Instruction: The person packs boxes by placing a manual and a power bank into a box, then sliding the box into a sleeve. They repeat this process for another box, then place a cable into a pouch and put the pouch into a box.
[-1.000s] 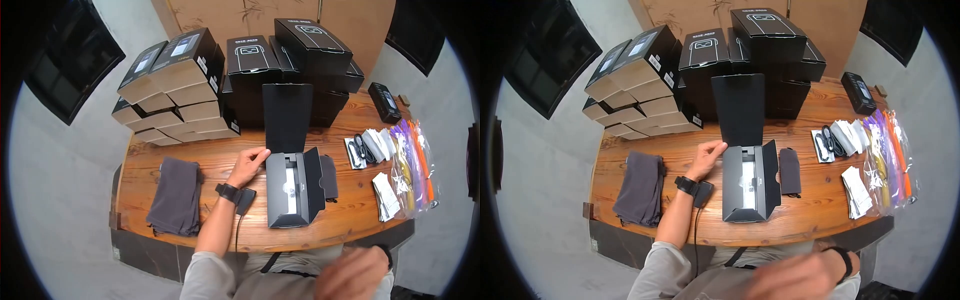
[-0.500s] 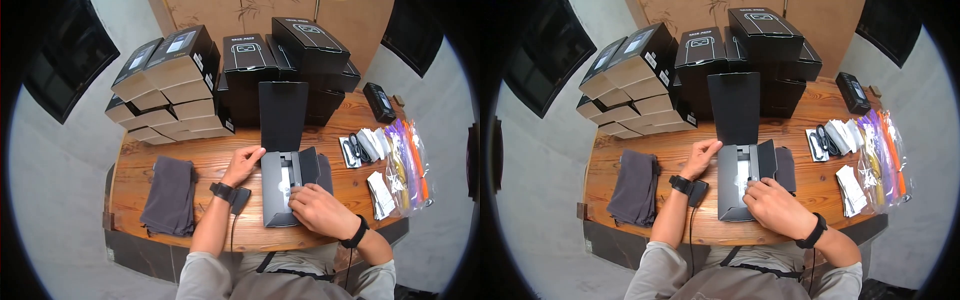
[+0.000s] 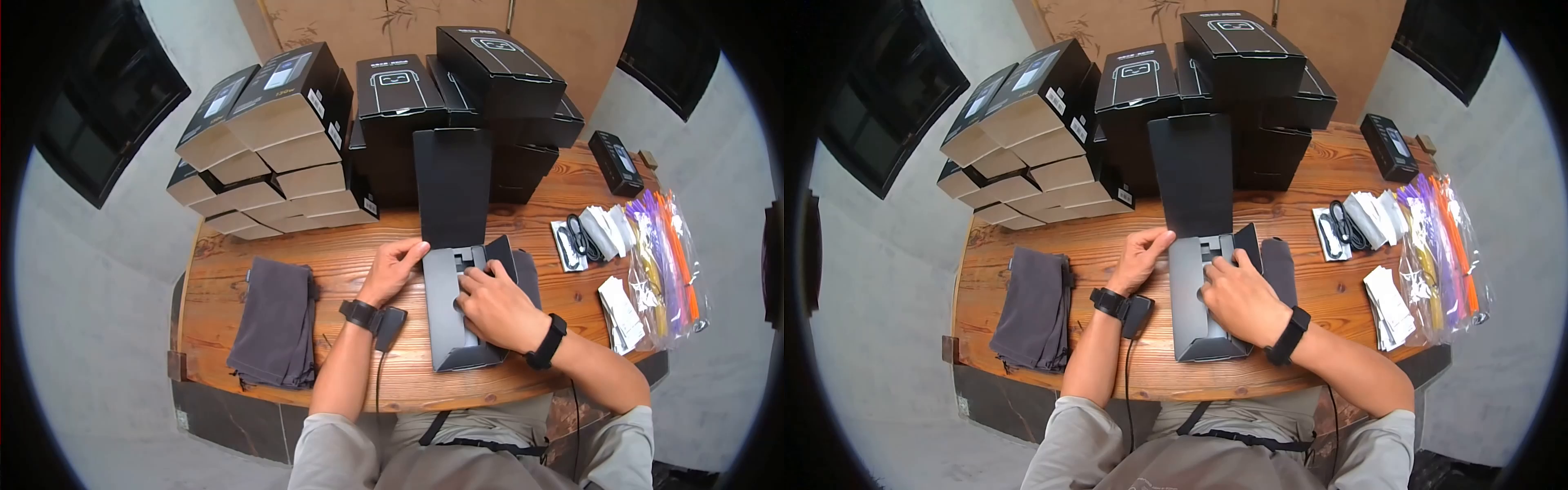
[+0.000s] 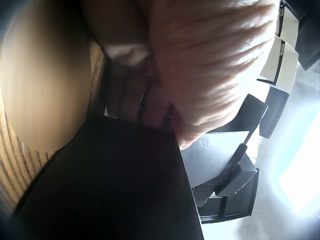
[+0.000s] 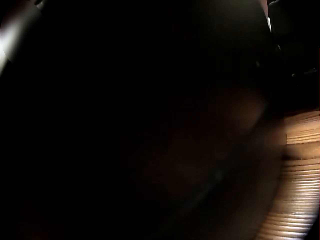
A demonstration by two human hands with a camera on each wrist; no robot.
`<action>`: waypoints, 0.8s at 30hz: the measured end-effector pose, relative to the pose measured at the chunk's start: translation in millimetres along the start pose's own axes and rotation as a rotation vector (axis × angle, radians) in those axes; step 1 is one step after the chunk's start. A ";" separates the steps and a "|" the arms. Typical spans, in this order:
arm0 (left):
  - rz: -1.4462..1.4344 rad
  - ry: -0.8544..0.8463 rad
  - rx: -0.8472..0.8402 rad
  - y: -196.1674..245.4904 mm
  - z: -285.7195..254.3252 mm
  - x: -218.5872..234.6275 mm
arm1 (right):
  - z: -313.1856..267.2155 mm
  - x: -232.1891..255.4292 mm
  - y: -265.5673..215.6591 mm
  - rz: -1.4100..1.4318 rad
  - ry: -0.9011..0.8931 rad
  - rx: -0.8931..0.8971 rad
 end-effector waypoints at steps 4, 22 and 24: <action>0.000 -0.012 0.007 -3.4 2.9 2.2 | 3.2 -6.0 2.4 0.043 -0.043 0.024; -0.049 -0.015 0.007 -1.7 1.4 0.1 | 11.2 -17.7 10.8 0.192 -0.077 -0.041; -0.043 -0.017 0.016 -2.5 1.3 0.6 | 9.5 -14.3 11.1 0.291 -0.097 -0.040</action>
Point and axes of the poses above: each hand's wrist, its own z-axis towards the middle knuckle, its own x-axis out of the back of the hand, y = z × x, the point moved 9 cm from there along z, towards the middle knuckle, and after that the axes turned 12 degrees about x, right-handed, at the moved point
